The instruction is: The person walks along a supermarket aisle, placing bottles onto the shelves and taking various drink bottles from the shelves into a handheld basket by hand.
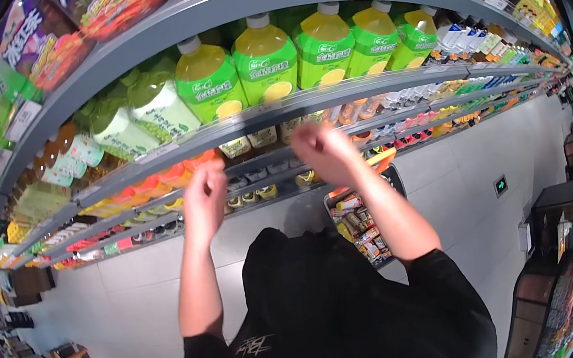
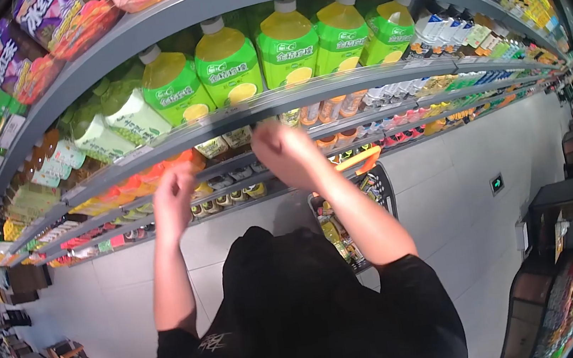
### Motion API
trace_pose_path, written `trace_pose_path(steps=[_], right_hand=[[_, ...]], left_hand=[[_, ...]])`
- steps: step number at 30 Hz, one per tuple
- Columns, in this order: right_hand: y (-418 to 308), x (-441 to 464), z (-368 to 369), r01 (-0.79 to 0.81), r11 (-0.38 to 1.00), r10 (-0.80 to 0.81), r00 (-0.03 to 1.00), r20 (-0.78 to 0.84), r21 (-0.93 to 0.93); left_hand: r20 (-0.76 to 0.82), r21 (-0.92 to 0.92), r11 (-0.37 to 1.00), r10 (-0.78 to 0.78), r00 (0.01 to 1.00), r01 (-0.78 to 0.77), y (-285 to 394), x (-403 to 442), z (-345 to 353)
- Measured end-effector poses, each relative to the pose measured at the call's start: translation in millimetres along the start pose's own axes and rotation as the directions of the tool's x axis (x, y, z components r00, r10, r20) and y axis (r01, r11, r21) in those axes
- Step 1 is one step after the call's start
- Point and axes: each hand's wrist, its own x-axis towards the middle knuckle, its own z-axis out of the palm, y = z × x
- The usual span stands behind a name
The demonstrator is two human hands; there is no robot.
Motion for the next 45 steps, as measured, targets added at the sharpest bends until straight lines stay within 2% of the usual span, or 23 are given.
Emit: trace_pose_path(steps=[1,2,4,6,9,12,13,16,17,19,20,22,25,26,30,32,33,34,36,38,40,42,45], right_hand=[[-26,9,-2,0.079,0.997,-0.081,0.971,-0.226,-0.016],[-50,16,-12,0.18,0.984,-0.174,0.943,-0.283,-0.006],[-89,36,-22,0.192,0.97,-0.233,0.91,-0.343,-0.149],[-108,60,-23,0.171,0.958,-0.254,0.88,-0.402,-0.232],[-109,93,-19,0.127,0.87,-0.347,0.844,-0.409,-0.476],[-118,111,-19,0.033,0.817,-0.268,0.905,-0.329,-0.576],[-123,112,-18,-0.006,0.792,-0.271,0.893,-0.36,-0.611],[-114,125,-12,0.039,0.764,-0.424,0.783,-0.455,-0.644],[-115,126,-12,0.029,0.771,-0.407,0.791,-0.458,-0.636],[-116,125,-15,0.004,0.787,-0.368,0.806,-0.464,-0.617],[-112,126,-15,0.004,0.761,-0.407,0.782,-0.472,-0.648],[-98,124,-12,-0.001,0.709,-0.476,0.737,-0.48,-0.705],[-95,99,0,0.201,0.781,-0.58,0.583,-0.569,-0.591],[-92,94,1,0.255,0.747,-0.64,0.526,-0.56,-0.614],[-99,61,-8,0.382,0.544,-0.838,0.289,-0.463,-0.747],[-102,30,-16,0.319,0.568,-0.821,0.293,-0.491,-0.759],[-98,15,-19,0.318,0.638,-0.769,0.306,-0.562,-0.701],[-92,1,-22,0.311,0.702,-0.712,0.314,-0.628,-0.64],[-69,-31,-30,0.307,0.865,-0.5,0.446,-0.743,-0.398],[-43,-62,-29,0.15,0.94,-0.335,0.587,-0.737,-0.308],[-19,-89,-24,-0.116,0.893,-0.222,0.726,-0.65,-0.434],[27,-113,-13,-0.32,0.824,-0.035,0.794,-0.607,-0.467],[114,-157,1,-0.537,0.692,0.289,0.818,-0.497,-0.482]], left_hand=[[-0.066,-0.033,0.987,0.152,0.986,-0.155,31,9,0],[-0.106,0.009,0.972,0.234,0.966,-0.235,63,18,-3],[-0.14,-0.027,0.958,0.279,0.95,-0.285,104,39,-4],[-0.155,0.108,0.949,0.311,0.938,-0.296,133,52,-4],[-0.165,0.331,0.913,0.307,0.937,-0.241,163,72,0],[-0.131,0.569,0.793,0.35,0.927,-0.219,171,101,-1],[-0.087,0.57,0.801,0.279,0.956,-0.182,185,100,-4],[-0.041,0.638,0.724,0.372,0.927,-0.262,187,113,-4],[-0.014,0.647,0.734,0.284,0.959,-0.207,192,115,-7],[-0.024,0.646,0.719,0.353,0.935,-0.255,188,119,-6],[-0.029,0.646,0.711,0.387,0.922,-0.278,184,122,-6],[-0.023,0.657,0.594,0.632,0.775,-0.465,160,132,-5],[-0.045,0.683,0.425,0.836,0.546,-0.594,144,141,-5],[-0.057,0.695,0.378,0.877,0.477,-0.612,142,144,-4],[0.024,0.749,0.401,0.779,0.626,-0.527,141,143,-10],[0.051,0.756,0.45,0.684,0.728,-0.475,152,139,-13],[0.046,0.664,0.51,0.702,0.71,-0.547,147,144,-15],[0.043,0.712,0.539,0.606,0.794,-0.45,153,142,-15],[0.067,0.752,0.564,0.449,0.891,-0.341,163,139,-18],[0.011,0.62,0.714,0.406,0.914,-0.325,169,133,-17],[-0.033,0.656,0.673,0.478,0.878,-0.342,166,132,-12],[-0.021,0.666,0.681,0.425,0.905,-0.305,166,132,-11],[-0.088,0.715,0.664,0.394,0.915,-0.217,168,127,-5]])
